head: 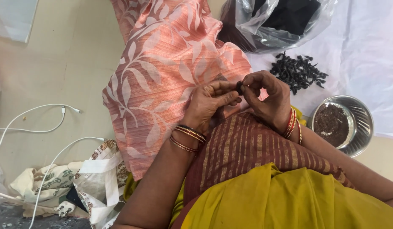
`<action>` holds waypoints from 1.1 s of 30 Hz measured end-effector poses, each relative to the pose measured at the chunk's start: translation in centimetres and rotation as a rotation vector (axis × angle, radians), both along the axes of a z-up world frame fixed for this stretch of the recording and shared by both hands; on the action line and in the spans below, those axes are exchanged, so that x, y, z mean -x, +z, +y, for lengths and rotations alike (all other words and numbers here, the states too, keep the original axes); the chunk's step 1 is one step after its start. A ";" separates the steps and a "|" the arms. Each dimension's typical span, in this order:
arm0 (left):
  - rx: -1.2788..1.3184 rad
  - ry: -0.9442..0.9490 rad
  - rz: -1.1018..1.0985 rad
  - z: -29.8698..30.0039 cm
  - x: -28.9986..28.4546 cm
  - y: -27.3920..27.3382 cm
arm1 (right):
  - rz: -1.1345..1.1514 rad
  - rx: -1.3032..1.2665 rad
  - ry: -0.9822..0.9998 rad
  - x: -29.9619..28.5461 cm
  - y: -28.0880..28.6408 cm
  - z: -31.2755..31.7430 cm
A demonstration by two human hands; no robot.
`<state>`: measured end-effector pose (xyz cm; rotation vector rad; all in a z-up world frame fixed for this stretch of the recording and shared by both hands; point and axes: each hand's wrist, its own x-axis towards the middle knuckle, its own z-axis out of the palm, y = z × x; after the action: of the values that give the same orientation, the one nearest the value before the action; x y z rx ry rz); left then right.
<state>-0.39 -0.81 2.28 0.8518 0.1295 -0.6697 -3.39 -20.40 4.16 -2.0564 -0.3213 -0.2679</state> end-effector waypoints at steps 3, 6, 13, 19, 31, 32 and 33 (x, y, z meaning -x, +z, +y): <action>-0.037 0.035 -0.143 -0.3 0.0 -1.8 | 0.060 -0.040 -0.021 0.1 -0.2 0.1; 0.009 0.075 -0.151 -0.2 0.0 -2.1 | 0.195 -0.252 0.017 0.1 -0.4 0.1; -0.017 0.110 -0.152 -0.3 -0.2 -3.2 | 0.171 -0.401 0.116 -0.2 0.1 -0.2; 0.065 0.050 -0.077 0.1 -0.3 -4.5 | -0.283 0.457 0.329 -0.5 1.6 -0.7; -0.345 0.024 -0.142 -0.3 -0.1 -1.1 | -0.323 1.183 0.493 -1.2 2.6 -0.7; -0.327 0.030 -0.192 -0.3 -0.1 -1.3 | -0.231 1.200 0.533 -1.2 2.5 -0.8; -0.310 0.036 -0.243 -0.3 -0.1 -1.6 | -0.138 1.214 0.574 -1.3 2.5 -0.9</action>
<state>-0.26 -1.14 0.69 1.2192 0.0295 -0.5140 -2.10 -21.25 6.63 -2.9594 -1.3910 0.2170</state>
